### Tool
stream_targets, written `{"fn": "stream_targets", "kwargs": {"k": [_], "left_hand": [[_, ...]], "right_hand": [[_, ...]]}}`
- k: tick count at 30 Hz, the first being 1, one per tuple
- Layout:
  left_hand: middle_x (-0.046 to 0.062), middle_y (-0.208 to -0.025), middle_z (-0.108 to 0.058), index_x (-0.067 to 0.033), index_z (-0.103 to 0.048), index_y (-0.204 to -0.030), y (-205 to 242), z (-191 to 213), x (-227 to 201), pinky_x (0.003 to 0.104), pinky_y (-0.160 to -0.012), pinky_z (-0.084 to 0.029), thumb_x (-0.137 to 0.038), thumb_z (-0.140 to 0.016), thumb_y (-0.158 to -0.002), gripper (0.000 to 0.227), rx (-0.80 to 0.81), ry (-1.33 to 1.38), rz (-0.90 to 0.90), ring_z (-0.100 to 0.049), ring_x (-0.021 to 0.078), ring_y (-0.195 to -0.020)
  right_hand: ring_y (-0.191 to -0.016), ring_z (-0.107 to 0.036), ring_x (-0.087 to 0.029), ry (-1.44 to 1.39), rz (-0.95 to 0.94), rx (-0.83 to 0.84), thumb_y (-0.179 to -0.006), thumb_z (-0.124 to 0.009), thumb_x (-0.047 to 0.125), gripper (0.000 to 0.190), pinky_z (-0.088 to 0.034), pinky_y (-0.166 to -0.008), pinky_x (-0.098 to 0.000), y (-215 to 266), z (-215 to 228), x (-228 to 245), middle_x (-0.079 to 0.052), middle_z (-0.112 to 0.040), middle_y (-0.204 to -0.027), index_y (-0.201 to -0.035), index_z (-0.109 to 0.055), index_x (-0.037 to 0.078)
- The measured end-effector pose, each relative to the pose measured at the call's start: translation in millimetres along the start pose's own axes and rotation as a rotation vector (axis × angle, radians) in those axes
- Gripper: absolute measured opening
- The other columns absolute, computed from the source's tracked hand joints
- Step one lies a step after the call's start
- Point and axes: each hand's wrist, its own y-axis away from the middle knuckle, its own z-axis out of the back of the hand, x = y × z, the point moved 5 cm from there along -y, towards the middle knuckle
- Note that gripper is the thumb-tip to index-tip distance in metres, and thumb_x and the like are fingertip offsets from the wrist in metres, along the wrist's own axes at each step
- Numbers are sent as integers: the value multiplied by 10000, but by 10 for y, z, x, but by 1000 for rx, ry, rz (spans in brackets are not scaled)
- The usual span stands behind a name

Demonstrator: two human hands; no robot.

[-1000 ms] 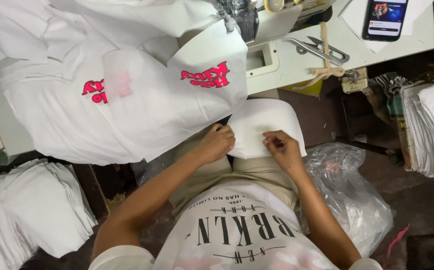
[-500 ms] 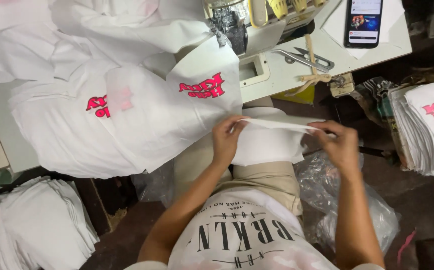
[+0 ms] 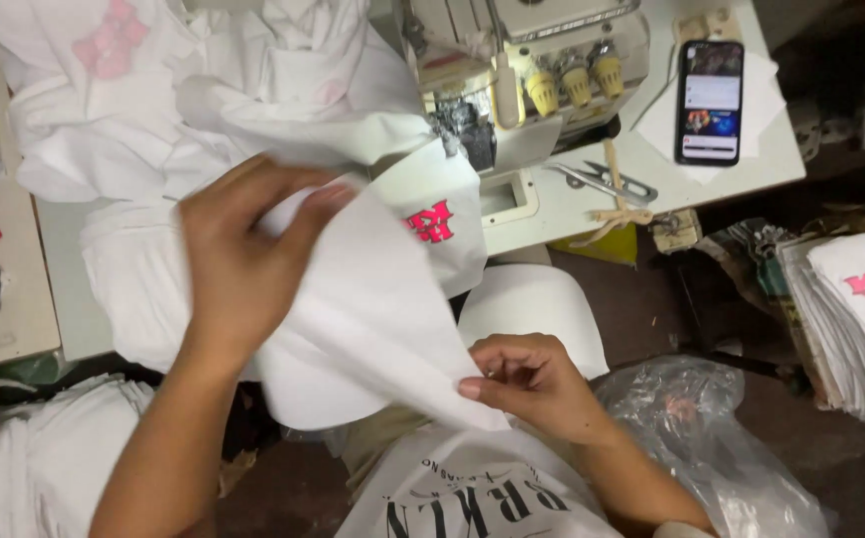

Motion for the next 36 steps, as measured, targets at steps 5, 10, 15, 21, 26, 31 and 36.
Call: {"fn": "stream_targets", "kwargs": {"k": [5, 10, 15, 21, 26, 31, 36], "left_hand": [[50, -843, -732, -136, -719, -910, -211, -1327, 1245, 417, -831, -551, -208, -861, -851, 170, 251, 10, 79, -719, 283, -891], [75, -1009, -611, -97, -577, -856, -99, -1809, 1454, 440, -893, -524, -263, -800, -886, 279, 195, -211, 11, -625, 328, -1034], [68, -859, -564, -87, -536, -1001, 86, -1911, 1643, 492, -835, -506, -275, -790, -882, 338, 351, -249, 276, -630, 334, -884], [27, -831, -575, -120, -574, -949, 209, -1788, 1419, 445, -809, -545, -230, -659, -980, 143, 369, -170, 165, -679, 286, -822], [26, -820, -624, -137, -702, -915, 305, -1257, 1008, 395, -753, -576, -201, -720, -955, 77, 175, -91, 6, -711, 300, -800], [0, -852, -657, -179, -771, -948, 413, -410, 390, 345, -771, -580, -169, -770, -946, 10, 35, -97, -50, -724, 247, -833], [237, -907, -692, 93, -701, -1008, 634, 639, -1084, 353, -752, -548, 192, -536, -951, 201, -190, -118, -158, -682, 300, -785]], "right_hand": [[-746, -667, -189, 321, -64, -279, -862, -804, 39, 96, -600, -703, -349, -365, 357, -624, -105, -719, -744, -943, -790, -10], [-1167, -599, -381, 858, 80, -415, -887, -732, 9, 80, -535, -992, -475, -802, 708, -1033, -200, -622, -1219, -941, -719, -49], [-1114, -636, -353, 757, 188, -370, -885, -774, 65, 96, -537, -975, -502, -1105, 874, -1059, -138, -641, -1150, -944, -723, 10], [-938, -679, -194, 528, 158, -319, -871, -813, 70, 106, -561, -874, -380, -934, 729, -1027, -41, -702, -992, -951, -745, 59], [-904, -698, -204, 552, 112, -266, -851, -821, 43, 73, -542, -868, -385, -715, 724, -1252, -61, -741, -947, -898, -772, 70], [-868, -699, -190, 529, 107, -230, -815, -840, 34, 103, -544, -836, -378, -285, 481, -590, -71, -773, -917, -906, -820, 78], [-966, -734, -225, 548, 381, -3, -787, -836, 67, 183, -615, -1041, -405, 256, 122, 646, -89, -739, -991, -961, -797, 30]]}}
